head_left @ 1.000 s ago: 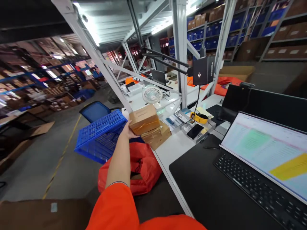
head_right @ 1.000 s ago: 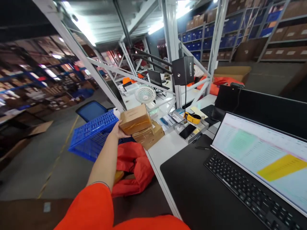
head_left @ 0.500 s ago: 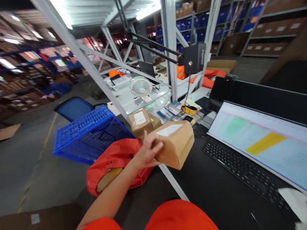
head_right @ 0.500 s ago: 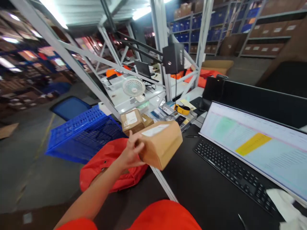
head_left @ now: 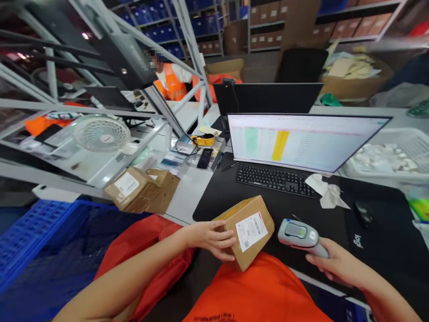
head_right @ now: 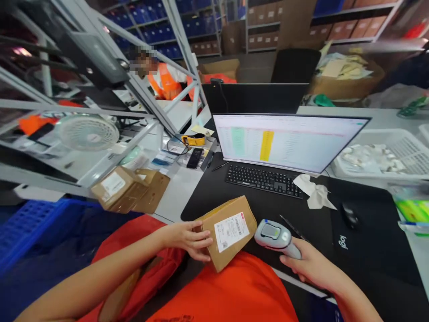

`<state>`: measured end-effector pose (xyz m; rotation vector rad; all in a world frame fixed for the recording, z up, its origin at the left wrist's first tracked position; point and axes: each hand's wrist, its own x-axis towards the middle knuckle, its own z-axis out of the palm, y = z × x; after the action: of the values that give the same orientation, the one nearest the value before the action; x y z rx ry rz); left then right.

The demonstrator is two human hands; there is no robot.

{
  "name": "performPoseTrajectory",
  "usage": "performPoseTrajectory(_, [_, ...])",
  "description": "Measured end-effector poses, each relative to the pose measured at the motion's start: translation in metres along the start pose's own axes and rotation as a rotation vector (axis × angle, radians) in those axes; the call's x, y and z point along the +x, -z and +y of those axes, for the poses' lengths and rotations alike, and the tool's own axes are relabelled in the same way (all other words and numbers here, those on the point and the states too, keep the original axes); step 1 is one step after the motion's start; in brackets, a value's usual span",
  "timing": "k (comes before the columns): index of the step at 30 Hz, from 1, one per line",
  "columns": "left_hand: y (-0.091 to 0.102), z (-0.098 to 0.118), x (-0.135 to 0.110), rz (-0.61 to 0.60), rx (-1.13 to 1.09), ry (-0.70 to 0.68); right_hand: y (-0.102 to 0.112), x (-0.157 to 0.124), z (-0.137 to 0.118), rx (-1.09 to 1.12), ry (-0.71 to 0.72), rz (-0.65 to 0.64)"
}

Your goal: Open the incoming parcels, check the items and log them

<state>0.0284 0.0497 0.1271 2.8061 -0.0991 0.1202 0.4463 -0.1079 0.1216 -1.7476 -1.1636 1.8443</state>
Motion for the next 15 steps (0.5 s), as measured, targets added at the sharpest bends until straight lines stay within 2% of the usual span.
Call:
performPoseTrajectory(2, [-0.001,-0.001,0.005,-0.073,0.105,-0.065,-0.005,0.0,-0.017,-0.03,0.048,-0.071])
performPoseTrajectory(4, [-0.004,0.0,0.009,-0.099,0.236,-0.107,-0.005,-0.002,-0.022,-0.032,0.081,-0.119])
performPoseTrajectory(8, [-0.01,0.003,0.012,0.003,0.453,-0.192,0.003,-0.007,-0.005,0.009,0.1,-0.086])
performPoseTrajectory(12, [-0.012,0.006,0.015,0.038,0.572,-0.141,0.028,-0.003,0.041,0.138,0.047,0.116])
performPoseTrajectory(15, [-0.012,0.009,0.021,0.01,0.538,0.02,0.065,0.008,0.1,0.26,-0.012,0.448])
